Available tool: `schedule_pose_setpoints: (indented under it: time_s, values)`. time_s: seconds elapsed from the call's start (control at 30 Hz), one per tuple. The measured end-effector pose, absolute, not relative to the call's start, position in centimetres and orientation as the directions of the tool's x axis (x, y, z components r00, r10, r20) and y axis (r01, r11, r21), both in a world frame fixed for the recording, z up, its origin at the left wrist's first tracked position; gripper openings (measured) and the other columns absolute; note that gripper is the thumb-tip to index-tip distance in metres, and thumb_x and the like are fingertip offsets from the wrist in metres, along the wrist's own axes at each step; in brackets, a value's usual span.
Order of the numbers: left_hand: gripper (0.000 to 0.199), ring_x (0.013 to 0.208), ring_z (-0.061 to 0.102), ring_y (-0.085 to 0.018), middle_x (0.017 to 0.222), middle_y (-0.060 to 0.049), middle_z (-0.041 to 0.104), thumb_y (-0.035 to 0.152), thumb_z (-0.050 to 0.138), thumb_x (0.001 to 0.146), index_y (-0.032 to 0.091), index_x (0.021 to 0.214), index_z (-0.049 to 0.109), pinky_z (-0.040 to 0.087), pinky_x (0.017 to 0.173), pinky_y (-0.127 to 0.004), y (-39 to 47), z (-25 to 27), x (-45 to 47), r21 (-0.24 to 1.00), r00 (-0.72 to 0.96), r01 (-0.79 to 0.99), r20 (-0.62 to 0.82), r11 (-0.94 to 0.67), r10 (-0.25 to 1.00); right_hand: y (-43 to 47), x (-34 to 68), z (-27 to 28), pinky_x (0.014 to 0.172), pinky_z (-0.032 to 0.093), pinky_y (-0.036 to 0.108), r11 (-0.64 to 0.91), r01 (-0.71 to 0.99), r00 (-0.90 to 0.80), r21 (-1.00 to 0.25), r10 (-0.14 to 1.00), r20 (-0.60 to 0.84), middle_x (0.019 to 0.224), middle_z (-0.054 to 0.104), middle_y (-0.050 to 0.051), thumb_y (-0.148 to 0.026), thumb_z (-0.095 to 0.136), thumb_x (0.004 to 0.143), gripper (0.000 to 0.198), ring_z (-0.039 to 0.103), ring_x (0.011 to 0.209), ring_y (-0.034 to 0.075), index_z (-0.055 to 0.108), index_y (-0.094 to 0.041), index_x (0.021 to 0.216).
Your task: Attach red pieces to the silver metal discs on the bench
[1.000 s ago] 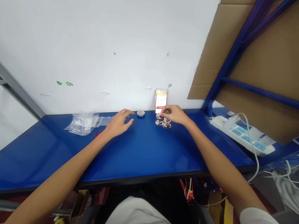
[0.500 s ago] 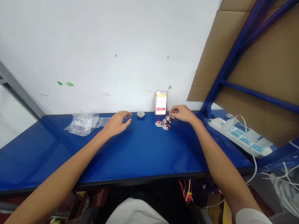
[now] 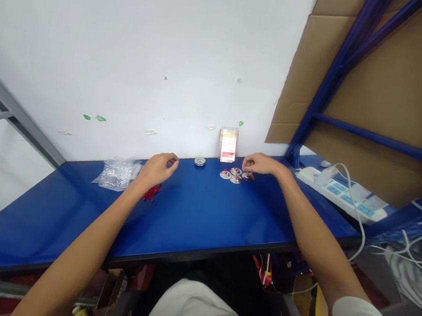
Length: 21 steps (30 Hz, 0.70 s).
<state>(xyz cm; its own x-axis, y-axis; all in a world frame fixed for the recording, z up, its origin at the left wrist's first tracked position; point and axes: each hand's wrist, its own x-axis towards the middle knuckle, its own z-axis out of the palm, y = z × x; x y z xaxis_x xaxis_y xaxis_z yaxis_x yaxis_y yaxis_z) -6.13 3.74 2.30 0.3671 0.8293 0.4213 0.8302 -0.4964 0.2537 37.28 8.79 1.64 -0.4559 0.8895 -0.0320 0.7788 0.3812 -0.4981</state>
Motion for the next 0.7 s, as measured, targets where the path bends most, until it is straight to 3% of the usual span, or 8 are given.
schedule_pose_setpoints:
  time_s: [0.17, 0.33, 0.53, 0.7]
  values:
    - [0.035, 0.084, 0.071, -0.027, 0.089, -0.009, 0.079, 0.041, 0.05, 0.101, 0.021, 0.099, 0.078, 0.047, 0.076, -0.034, 3.7, 3.6, -7.3, 0.176, 0.312, 0.898, 0.389, -0.403, 0.867, 8.6, 37.4, 2.2, 0.067, 0.051, 0.029, 0.354, 0.817, -0.372, -0.454, 0.927, 0.054, 0.079, 0.079, 0.005, -0.039, 0.071, 0.086, 0.022, 0.073, 0.074, 0.021, 0.079, -0.019, 0.093]
    - [0.036, 0.07, 0.066, -0.027, 0.071, -0.01, 0.072, 0.042, 0.054, 0.095, 0.022, 0.074, 0.075, 0.039, 0.065, -0.034, 3.8, 4.0, -9.1, 0.079, 0.272, 0.954, 0.186, -0.291, 0.944, 8.1, 37.4, 2.1, 0.061, 0.055, 0.03, 0.187, 0.851, -0.315, -0.49, 0.929, -0.194, 0.072, 0.079, 0.007, -0.043, 0.078, 0.083, 0.023, 0.074, 0.064, 0.022, 0.077, -0.02, 0.083]
    - [0.034, 0.057, 0.061, -0.022, 0.063, -0.007, 0.07, 0.044, 0.06, 0.085, 0.023, 0.061, 0.07, 0.039, 0.061, -0.032, 3.9, 4.8, -10.9, 0.142, 0.245, 0.961, -0.045, -0.237, 0.968, 7.9, 36.8, 1.8, 0.064, 0.061, 0.031, 0.195, 0.758, -0.371, -0.622, 0.914, -0.166, 0.083, 0.082, 0.01, -0.041, 0.081, 0.084, 0.027, 0.078, 0.07, 0.023, 0.078, -0.018, 0.098]
    - [0.031, 0.058, 0.062, -0.021, 0.066, -0.006, 0.073, 0.044, 0.061, 0.08, 0.023, 0.059, 0.069, 0.037, 0.058, -0.031, 4.0, 5.4, -11.5, 0.168, 0.27, 0.954, -0.121, -0.249, 0.955, 7.7, 36.6, 2.1, 0.063, 0.058, 0.03, 0.237, 0.764, -0.371, -0.6, 0.922, -0.108, 0.078, 0.081, 0.008, -0.044, 0.077, 0.088, 0.028, 0.076, 0.066, 0.022, 0.079, -0.018, 0.098]
